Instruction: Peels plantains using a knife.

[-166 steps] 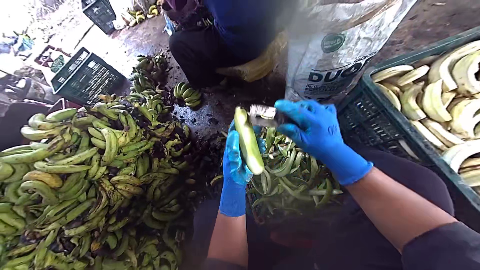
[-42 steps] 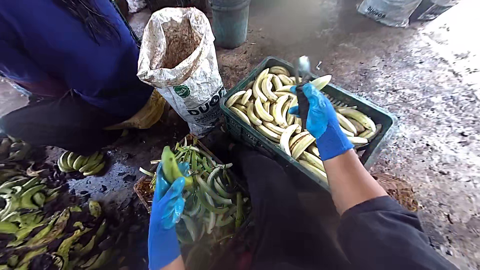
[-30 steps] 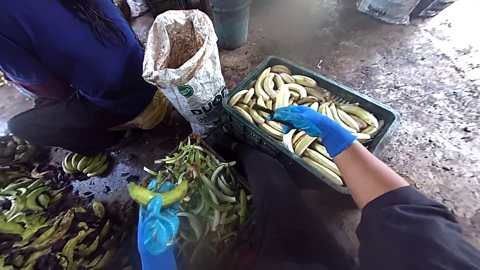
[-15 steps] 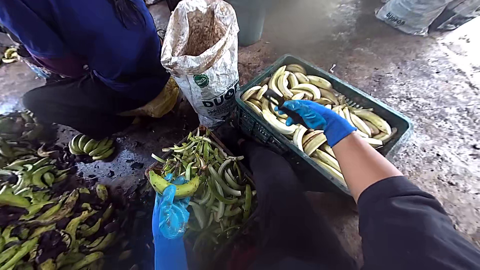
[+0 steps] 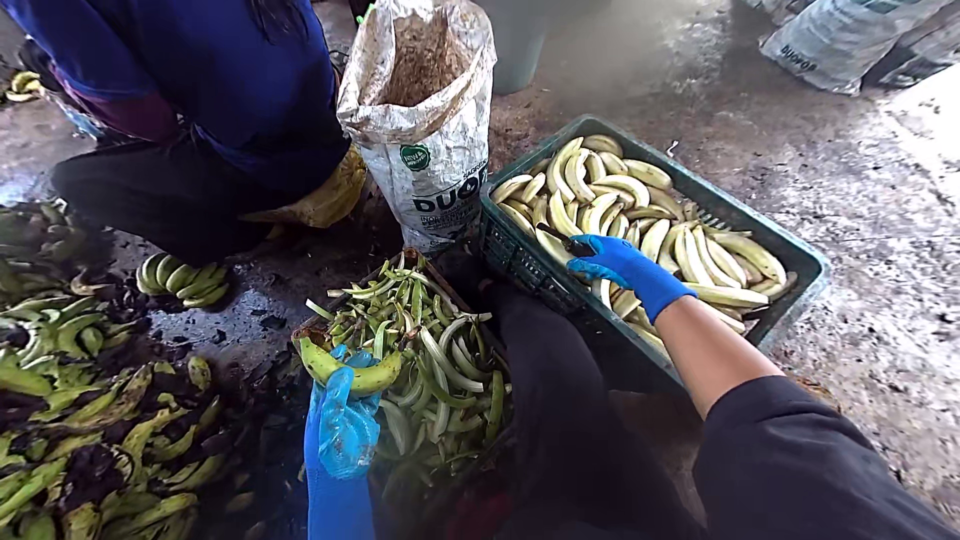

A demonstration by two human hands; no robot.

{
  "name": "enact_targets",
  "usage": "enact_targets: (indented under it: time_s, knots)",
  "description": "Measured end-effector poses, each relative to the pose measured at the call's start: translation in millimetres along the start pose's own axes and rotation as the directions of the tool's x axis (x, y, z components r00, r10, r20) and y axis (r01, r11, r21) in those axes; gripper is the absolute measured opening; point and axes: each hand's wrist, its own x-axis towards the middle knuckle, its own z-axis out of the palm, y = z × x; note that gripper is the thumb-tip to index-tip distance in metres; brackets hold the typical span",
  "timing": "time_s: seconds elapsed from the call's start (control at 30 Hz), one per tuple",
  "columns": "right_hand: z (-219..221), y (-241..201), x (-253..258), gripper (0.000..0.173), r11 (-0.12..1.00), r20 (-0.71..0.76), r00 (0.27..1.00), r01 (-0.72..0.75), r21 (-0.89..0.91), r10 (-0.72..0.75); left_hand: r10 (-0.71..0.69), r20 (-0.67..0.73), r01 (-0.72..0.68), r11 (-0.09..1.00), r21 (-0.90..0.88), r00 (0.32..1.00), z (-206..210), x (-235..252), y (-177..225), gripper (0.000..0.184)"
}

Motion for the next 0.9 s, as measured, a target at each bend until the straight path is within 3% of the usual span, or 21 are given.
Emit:
enact_targets:
  time_s: [0.17, 0.3, 0.5, 0.6, 0.67, 0.7, 0.77, 0.83, 0.9]
  knots:
    - [4.6, 17.5, 11.6, 0.057, 0.997, 0.006, 1.0, -0.019, 0.069, 0.019, 0.05, 0.042, -0.049, 0.998, -0.03, 0.998, 3.0, -3.7, -0.4, 0.039]
    - [-1.7, 13.1, 12.4, 0.056, 0.999, 0.043, 0.999, -0.027, 0.021, 0.026, 0.043, -0.013, -0.043, 0.999, 0.029, 0.999, 2.9, -3.7, 1.7, 0.04]
    - [-5.9, 8.0, 8.0, 0.053, 0.984, 0.096, 0.993, -0.079, 0.161, 0.064, 0.053, -0.026, -0.051, 0.997, 0.057, 0.998, -5.7, -7.1, 4.0, 0.041]
    - [-14.1, 1.8, 4.8, 0.051, 0.996, 0.118, 0.992, -0.062, 0.068, 0.054, 0.038, -0.065, -0.035, 0.998, 0.049, 0.997, -5.5, -7.2, -0.4, 0.039]
    - [-34.6, -10.8, 3.6, 0.045, 1.0, 0.073, 0.997, 0.024, -0.013, -0.023, 0.032, -0.086, -0.029, 0.999, 0.039, 0.996, -3.9, -6.3, -2.2, 0.036]
    - [-45.1, -18.7, 2.1, 0.042, 0.997, 0.012, 0.997, 0.078, 0.023, -0.079, 0.027, -0.097, -0.024, 0.999, 0.03, 0.995, -4.2, -6.2, -3.2, 0.035]
    - [-60.4, -44.4, -8.6, 0.039, 0.936, -0.113, 0.978, 0.203, 0.286, -0.177, 0.025, -0.085, -0.024, 1.0, 0.019, 0.996, -5.7, -5.1, -6.7, 0.035]
    - [-62.9, -72.5, -18.3, 0.038, 0.756, -0.187, 0.954, 0.301, 0.581, -0.236, 0.019, -0.064, -0.02, 1.0, -0.005, 0.998, -3.3, -4.6, -10.7, 0.034]
    - [-51.3, -85.9, -14.3, 0.037, 0.664, -0.19, 0.946, 0.32, 0.676, -0.263, 0.004, -0.072, -0.005, 1.0, -0.009, 0.997, 1.7, -3.7, -12.6, 0.032]
